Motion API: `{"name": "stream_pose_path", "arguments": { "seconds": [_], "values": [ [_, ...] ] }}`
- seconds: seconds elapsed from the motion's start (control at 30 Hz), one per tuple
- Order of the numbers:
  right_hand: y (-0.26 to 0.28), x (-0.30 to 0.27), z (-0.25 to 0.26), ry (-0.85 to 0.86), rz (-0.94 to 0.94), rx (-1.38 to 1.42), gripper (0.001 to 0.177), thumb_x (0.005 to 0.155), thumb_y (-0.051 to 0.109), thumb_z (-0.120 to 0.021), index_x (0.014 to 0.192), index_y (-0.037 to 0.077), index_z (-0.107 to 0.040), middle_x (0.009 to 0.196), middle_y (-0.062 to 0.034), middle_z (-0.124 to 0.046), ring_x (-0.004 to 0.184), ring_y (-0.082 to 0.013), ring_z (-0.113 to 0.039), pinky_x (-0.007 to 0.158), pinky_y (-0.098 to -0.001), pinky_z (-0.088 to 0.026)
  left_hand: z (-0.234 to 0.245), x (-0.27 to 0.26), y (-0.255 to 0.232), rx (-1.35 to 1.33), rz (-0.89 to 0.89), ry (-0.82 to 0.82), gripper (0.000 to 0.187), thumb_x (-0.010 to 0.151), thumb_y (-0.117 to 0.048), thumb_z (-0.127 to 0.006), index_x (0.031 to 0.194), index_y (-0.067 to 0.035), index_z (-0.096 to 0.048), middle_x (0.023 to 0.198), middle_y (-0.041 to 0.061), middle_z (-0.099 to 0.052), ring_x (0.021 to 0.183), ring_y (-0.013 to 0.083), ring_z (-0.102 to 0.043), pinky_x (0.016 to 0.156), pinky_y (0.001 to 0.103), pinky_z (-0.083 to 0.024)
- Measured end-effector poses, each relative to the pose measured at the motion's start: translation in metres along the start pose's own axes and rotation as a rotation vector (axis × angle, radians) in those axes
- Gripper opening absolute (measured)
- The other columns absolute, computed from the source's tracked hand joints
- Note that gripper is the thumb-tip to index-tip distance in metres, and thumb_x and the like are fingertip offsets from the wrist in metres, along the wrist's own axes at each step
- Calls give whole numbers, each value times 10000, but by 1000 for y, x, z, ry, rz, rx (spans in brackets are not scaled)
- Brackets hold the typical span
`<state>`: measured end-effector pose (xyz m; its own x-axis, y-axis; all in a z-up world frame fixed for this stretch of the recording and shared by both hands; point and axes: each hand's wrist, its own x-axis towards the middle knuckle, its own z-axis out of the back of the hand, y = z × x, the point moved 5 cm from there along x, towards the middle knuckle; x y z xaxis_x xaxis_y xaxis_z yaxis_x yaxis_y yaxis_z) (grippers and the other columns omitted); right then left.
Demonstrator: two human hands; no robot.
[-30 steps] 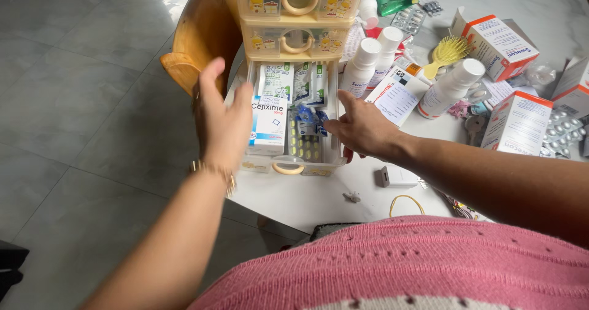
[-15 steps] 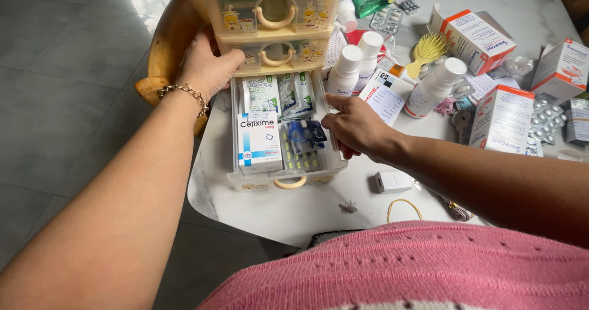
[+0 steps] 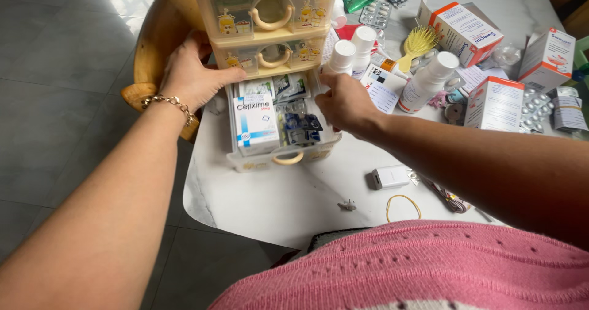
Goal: The person organizes medicine by picking up medicine boxes and blister packs, placing them into a small plastic drawer unit, and reading a paper document.
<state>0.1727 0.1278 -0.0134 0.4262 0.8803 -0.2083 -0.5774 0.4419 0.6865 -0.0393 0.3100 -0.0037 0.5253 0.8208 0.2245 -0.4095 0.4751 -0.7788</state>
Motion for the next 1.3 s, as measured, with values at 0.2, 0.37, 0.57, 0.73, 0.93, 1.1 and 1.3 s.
{"name": "stream_pose_path", "arguments": {
  "seconds": [0.2,0.37,0.57,0.73,0.93,1.1,1.3],
  "values": [
    [2,16,9,-68,128,-100,561,906,210,-720,1396,-4,-549,858,-141,-760,673,-184,-733,622,-352,-581,-2,-9,-7,59,1,-11,818,732,-324,-916,1388,-47,-512,1419,182,-618,1303,302,-607,1079,403,-488],
    [14,-22,21,223,197,25,1341,671,320,-926,1601,107,16,1526,-249,-391,966,-274,-710,808,-351,-611,-18,-30,-21,-213,70,271,1372,552,-500,-955,1506,16,-114,1536,248,-411,1465,312,-397,1183,398,-324],
    [15,-23,16,384,347,-390,1689,547,360,-1004,1507,160,371,1661,-237,70,1013,-372,-670,910,-390,-588,-27,-50,-25,342,11,669,1693,546,-610,-956,1527,-63,311,1526,358,442,1489,512,235,1261,448,37],
    [14,-13,13,139,899,-401,1776,557,367,-1104,1528,102,359,1587,-410,50,1385,-597,-315,1069,-481,-455,-29,-58,-16,353,76,687,1811,499,-608,-972,1388,6,481,1510,355,441,1484,503,291,1248,467,89],
    [-4,-4,19,210,494,-139,1525,658,309,-949,1590,207,253,1543,-336,-317,987,-358,-747,879,-441,-595,-27,-51,-7,243,21,518,1786,456,-500,-989,1420,-29,438,1627,316,150,1532,456,71,1248,445,-79],
    [-2,2,31,-62,677,-175,1358,736,213,-953,1549,167,134,1482,-356,-446,862,-342,-720,839,-448,-581,-18,-35,-5,115,108,355,1608,423,-405,-986,1597,-140,80,1629,189,-301,1370,350,-523,1127,423,-447],
    [7,5,28,-173,472,-206,897,889,78,-729,1569,142,-148,1427,-138,-638,678,-264,-748,697,-400,-612,-18,-29,1,-21,202,21,931,588,-255,-960,1350,-137,-438,1241,94,-712,1038,219,-768,915,364,-614]
  ]
}}
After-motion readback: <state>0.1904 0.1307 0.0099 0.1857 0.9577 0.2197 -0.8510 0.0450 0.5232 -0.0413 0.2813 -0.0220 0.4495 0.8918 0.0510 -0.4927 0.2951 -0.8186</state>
